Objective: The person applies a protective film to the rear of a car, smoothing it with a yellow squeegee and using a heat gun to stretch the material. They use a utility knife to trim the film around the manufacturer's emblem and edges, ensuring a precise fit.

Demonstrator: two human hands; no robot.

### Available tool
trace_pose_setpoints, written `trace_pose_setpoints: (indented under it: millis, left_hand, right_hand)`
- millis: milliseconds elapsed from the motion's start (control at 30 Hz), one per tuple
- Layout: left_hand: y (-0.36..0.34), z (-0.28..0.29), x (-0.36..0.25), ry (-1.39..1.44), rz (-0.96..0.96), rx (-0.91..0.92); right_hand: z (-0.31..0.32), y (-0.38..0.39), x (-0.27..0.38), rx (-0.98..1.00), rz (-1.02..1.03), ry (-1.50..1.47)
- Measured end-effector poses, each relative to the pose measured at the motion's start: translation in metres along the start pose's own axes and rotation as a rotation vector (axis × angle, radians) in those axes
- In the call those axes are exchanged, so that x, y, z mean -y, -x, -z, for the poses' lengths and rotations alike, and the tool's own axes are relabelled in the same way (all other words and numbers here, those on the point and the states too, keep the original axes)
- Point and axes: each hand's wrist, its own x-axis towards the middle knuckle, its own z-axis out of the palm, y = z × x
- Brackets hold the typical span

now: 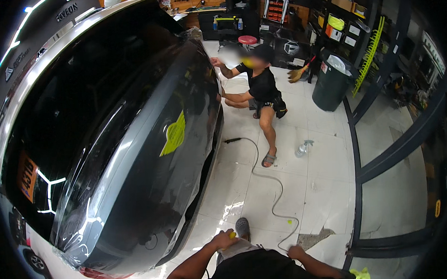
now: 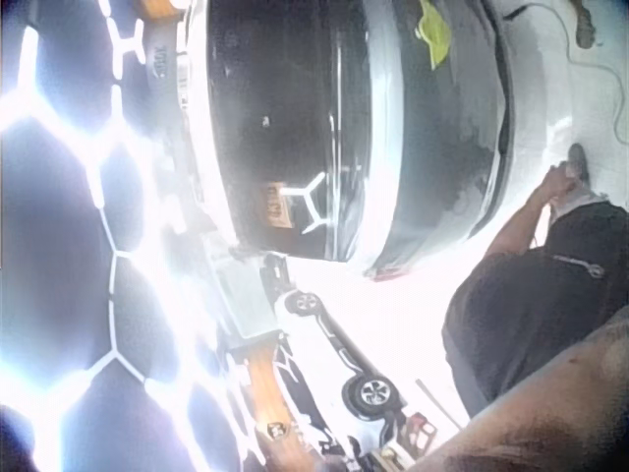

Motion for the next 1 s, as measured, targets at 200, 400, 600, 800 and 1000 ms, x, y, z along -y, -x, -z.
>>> trace_pose_setpoints:
  millis: [200, 400, 600, 800, 1000]
  left_hand:
    - [-0.072, 0.035, 0.016, -0.41, -0.365, 0.144]
    - [-0.059, -0.073, 0.118, -0.438, -0.216, 0.038]
    - [-0.024, -0.136, 0.014, 0.303, 0.401, 0.141]
    - [-0.032, -0.183, -0.098, 0.311, 0.299, -0.152]
    - [-0.015, -0.15, -0.219, 1.36, 0.521, -0.671]
  right_hand:
    - [-0.065, 0.029, -0.087, -0.149, -0.11, -0.497]
    - [0.029, -0.052, -0.123, -0.717, -0.218, -0.874]
    - [0.209, -0.042, -0.159, -0.119, 0.179, -0.52]
    - [0.296, -0.096, -0.145, -0.158, 0.615, 0.251]
    - [0.252, -0.209, -0.219, 0.074, 1.386, -0.109]
